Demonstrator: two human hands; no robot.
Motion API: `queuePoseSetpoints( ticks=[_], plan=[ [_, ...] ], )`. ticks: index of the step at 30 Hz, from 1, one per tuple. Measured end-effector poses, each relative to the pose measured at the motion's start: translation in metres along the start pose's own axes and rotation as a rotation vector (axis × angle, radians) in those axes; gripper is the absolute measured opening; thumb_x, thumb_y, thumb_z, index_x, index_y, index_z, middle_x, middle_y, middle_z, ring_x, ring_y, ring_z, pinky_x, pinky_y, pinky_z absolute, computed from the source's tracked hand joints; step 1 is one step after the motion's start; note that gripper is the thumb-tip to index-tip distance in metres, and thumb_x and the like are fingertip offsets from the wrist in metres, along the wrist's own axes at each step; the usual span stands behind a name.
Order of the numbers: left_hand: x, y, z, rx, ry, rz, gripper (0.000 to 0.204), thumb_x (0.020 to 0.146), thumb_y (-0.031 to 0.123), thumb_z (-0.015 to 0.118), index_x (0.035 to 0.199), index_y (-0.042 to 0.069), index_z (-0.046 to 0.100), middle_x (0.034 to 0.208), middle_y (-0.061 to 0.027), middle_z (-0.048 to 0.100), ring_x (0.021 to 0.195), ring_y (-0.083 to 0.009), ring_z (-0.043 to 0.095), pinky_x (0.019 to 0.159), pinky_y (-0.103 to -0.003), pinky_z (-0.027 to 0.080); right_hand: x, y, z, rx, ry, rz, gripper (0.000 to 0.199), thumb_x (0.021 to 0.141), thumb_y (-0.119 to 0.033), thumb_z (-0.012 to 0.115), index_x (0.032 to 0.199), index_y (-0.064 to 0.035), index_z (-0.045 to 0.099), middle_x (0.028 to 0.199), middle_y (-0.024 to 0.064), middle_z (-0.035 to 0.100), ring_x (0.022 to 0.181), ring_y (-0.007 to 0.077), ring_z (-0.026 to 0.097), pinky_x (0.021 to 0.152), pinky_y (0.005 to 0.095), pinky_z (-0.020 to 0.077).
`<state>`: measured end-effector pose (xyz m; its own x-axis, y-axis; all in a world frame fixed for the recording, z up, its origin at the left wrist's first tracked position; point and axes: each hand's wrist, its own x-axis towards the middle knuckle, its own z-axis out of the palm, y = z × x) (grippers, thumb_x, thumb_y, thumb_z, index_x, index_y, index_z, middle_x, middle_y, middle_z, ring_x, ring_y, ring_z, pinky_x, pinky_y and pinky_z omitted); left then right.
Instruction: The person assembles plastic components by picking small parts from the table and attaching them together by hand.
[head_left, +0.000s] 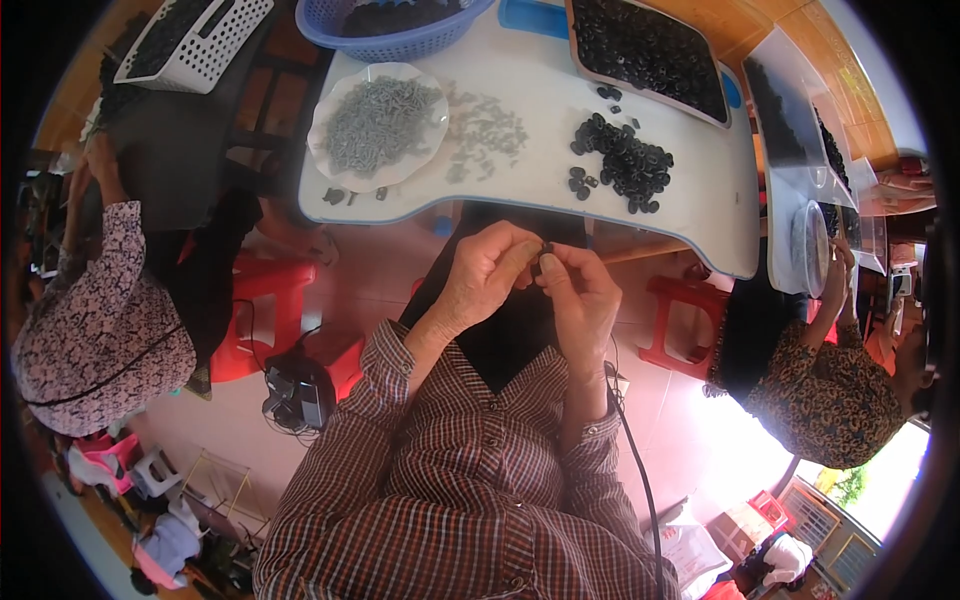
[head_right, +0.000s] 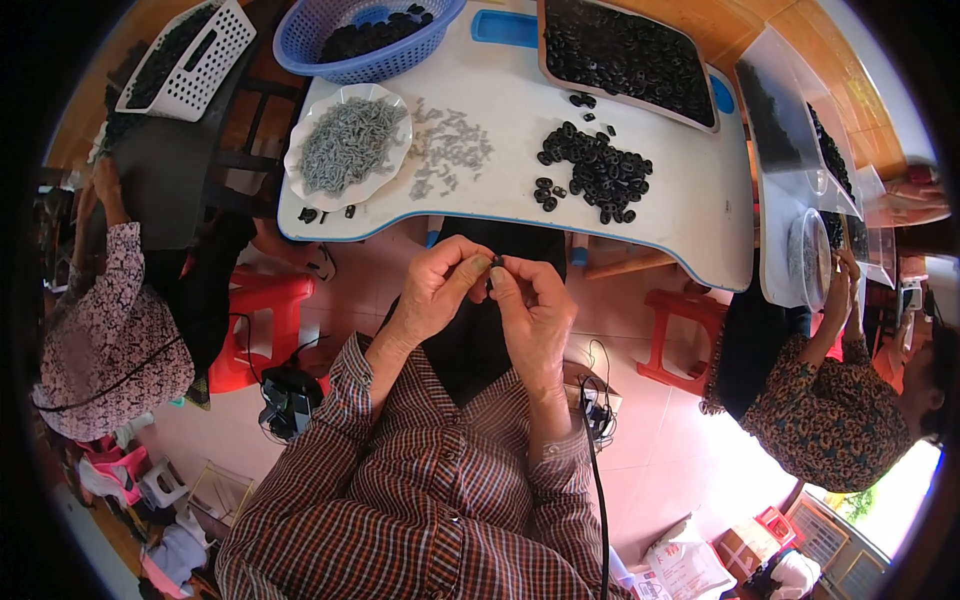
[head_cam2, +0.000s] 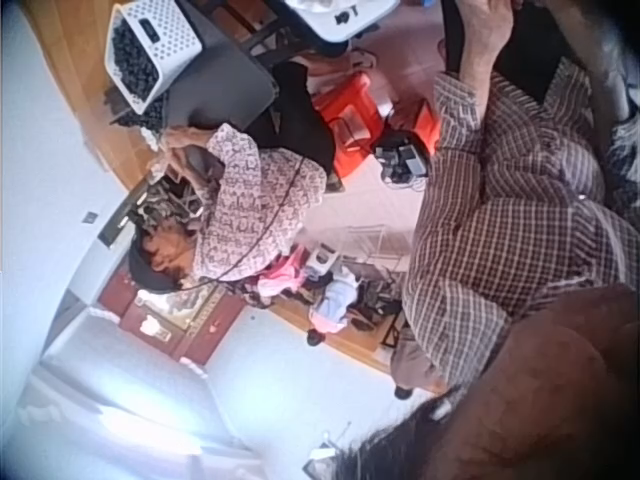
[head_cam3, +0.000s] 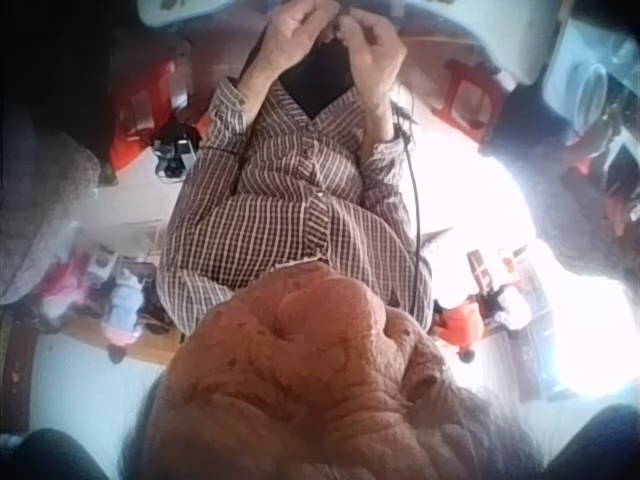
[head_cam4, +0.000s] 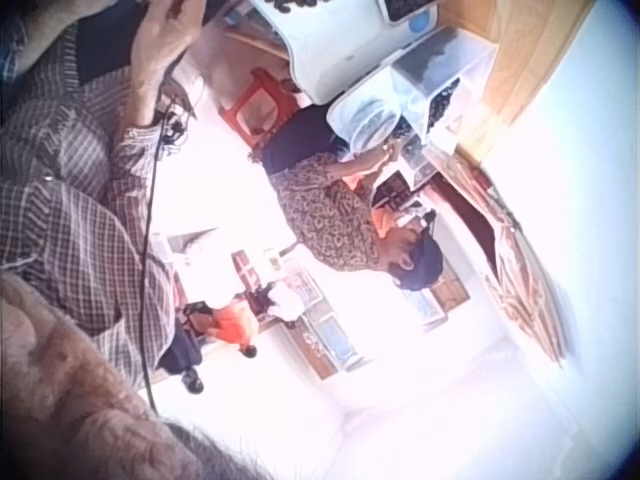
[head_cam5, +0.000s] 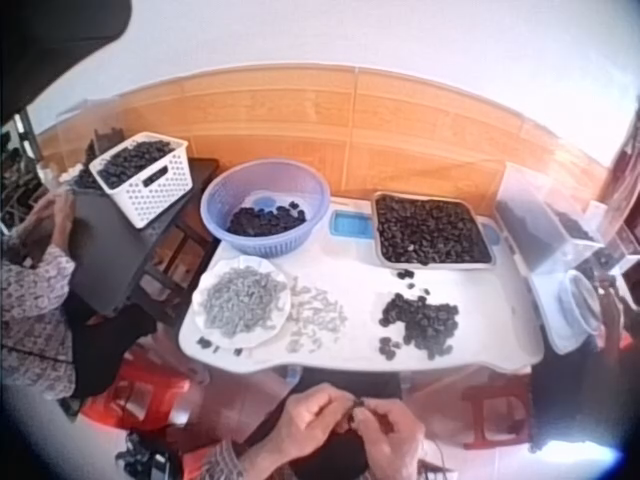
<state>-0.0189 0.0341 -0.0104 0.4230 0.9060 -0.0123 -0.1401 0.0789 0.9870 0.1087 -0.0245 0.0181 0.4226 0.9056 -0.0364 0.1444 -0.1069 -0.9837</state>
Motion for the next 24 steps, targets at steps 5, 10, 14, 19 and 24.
queuePoseSetpoints(
  ticks=[5, 10, 14, 19, 24],
  plan=[
    [-0.0009, 0.0007, 0.0023, 0.058, 0.000, 0.009, 0.011, 0.094, 0.008, 0.057, 0.094, -0.002, 0.063, 0.075, -0.0038, 0.062, 0.059, -0.0068, 0.057, 0.053, -0.020, 0.048, 0.0008, -0.0005, 0.0000, 0.001, 0.015, 0.020, 0.011, 0.088, -0.006, 0.066, 0.094, 0.0031, 0.064, 0.081, 0.0046, 0.065, 0.068, 0.0077, 0.060, 0.062, 0.0210, 0.0495],
    [-0.0002, -0.0006, 0.0035, -0.010, 0.026, -0.026, 0.011, 0.094, 0.008, 0.057, 0.096, -0.002, 0.062, 0.076, -0.0037, 0.062, 0.059, -0.0069, 0.057, 0.053, -0.020, 0.048, 0.0015, -0.0014, -0.0017, 0.047, 0.012, 0.068, 0.016, 0.089, -0.012, 0.065, 0.094, 0.0036, 0.063, 0.079, 0.0044, 0.064, 0.067, 0.0074, 0.059, 0.061, 0.0208, 0.0487],
    [0.0006, -0.0022, 0.0034, 0.020, 0.022, -0.011, 0.010, 0.094, 0.008, 0.057, 0.095, -0.002, 0.061, 0.075, -0.0035, 0.062, 0.058, -0.0069, 0.056, 0.053, -0.020, 0.047, 0.0018, 0.0023, -0.0022, 0.111, -0.027, 0.111, 0.018, 0.091, -0.015, 0.064, 0.095, 0.0027, 0.062, 0.080, 0.0040, 0.064, 0.066, 0.0068, 0.058, 0.060, 0.0199, 0.0474],
    [0.0007, -0.0003, 0.0029, 0.038, 0.029, -0.027, 0.010, 0.094, 0.008, 0.057, 0.093, -0.002, 0.060, 0.073, -0.0036, 0.061, 0.057, -0.0068, 0.055, 0.051, -0.021, 0.046, 0.0028, 0.0056, -0.0036, 0.202, -0.052, 0.156, 0.017, 0.092, -0.014, 0.062, 0.096, 0.0021, 0.063, 0.081, 0.0032, 0.065, 0.066, 0.0063, 0.057, 0.060, 0.0193, 0.0467],
    [0.0007, -0.0003, 0.0054, 0.053, 0.041, -0.044, 0.011, 0.093, 0.008, 0.058, 0.093, -0.002, 0.060, 0.072, -0.0036, 0.061, 0.056, -0.0067, 0.055, 0.050, -0.021, 0.045, 0.0036, 0.0075, -0.0044, 0.154, -0.059, 0.158, 0.015, 0.092, -0.013, 0.063, 0.096, 0.0021, 0.063, 0.080, 0.0029, 0.064, 0.065, 0.0062, 0.057, 0.060, 0.0193, 0.0469]
  ],
)
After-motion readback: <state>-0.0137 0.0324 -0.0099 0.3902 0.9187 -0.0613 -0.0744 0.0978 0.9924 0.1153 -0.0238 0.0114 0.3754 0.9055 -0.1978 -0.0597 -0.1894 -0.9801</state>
